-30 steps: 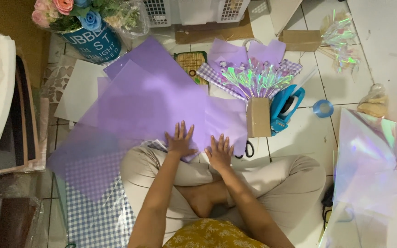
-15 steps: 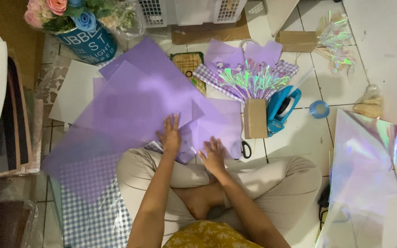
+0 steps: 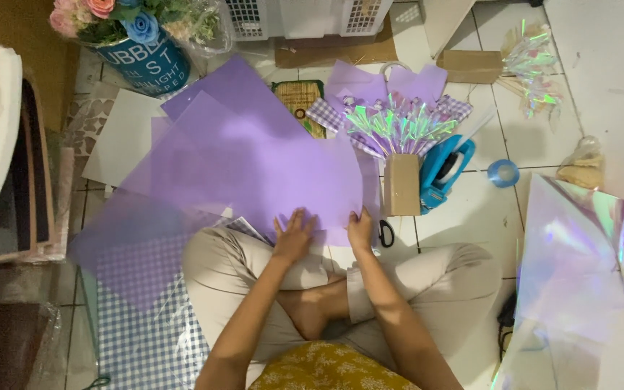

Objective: The person sits on the floor and uses scissors to cut a large sheet of purple paper into smaller rectangular pieces. They repeatedly fold the paper and trim it, accumulating a stack of cut pieces on the floor.

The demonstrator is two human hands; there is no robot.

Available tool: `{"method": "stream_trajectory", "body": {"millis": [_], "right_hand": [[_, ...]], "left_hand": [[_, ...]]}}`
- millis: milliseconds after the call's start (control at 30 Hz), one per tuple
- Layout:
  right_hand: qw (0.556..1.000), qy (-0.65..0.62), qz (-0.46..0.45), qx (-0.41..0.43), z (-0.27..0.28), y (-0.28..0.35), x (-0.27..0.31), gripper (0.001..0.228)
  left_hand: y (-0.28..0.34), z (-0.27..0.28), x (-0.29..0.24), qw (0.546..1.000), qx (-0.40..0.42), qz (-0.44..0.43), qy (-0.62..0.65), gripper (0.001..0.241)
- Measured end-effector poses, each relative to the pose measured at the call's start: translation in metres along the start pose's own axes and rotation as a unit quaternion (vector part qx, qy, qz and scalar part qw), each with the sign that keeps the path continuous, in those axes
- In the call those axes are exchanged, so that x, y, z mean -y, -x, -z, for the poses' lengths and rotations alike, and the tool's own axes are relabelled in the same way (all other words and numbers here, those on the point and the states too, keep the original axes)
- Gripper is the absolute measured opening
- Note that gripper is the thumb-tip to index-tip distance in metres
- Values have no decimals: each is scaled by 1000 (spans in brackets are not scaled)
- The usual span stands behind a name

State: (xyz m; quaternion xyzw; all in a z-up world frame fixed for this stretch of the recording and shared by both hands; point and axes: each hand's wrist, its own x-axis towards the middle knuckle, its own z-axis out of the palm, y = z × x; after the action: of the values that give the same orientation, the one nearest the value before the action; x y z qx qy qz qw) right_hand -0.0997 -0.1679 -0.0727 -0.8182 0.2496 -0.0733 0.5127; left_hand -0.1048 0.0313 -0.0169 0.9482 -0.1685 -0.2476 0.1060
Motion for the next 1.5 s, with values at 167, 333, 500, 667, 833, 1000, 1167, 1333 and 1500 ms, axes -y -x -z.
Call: {"method": "stream_trajectory", "body": {"millis": [167,333,500,667,833,1000,1167,1333,1500], "right_hand": [[960,-224,-167,-7,18,21,42,45],[917,-347,-198,1,-15,6,-46,56],[945,-274,-167,-58,-14,0,-57,37],[969,-164,-110,-149,0,-5,-53,19],[989,-19,29,-146,19,20,-4,17],[944,85,284,-144,40,46,62,46],[906,128,392,-95,29,49,77,45],[863,186,471,-9,10,57,70,43],[833,190,516,61,-1,62,64,47]], "left_hand": [[-28,-49,27,998,-14,49,-24,53],[-45,-63,40,989,37,143,25,39],[-79,-84,68,971,158,163,-75,43],[-12,21,31,973,111,186,-82,45],[-59,-48,98,971,55,219,-74,37],[-52,-18,102,922,-197,297,153,40],[-64,-28,111,877,-113,361,297,56],[-81,-54,117,889,-26,366,275,67],[-73,-91,115,933,6,245,263,54]]}}
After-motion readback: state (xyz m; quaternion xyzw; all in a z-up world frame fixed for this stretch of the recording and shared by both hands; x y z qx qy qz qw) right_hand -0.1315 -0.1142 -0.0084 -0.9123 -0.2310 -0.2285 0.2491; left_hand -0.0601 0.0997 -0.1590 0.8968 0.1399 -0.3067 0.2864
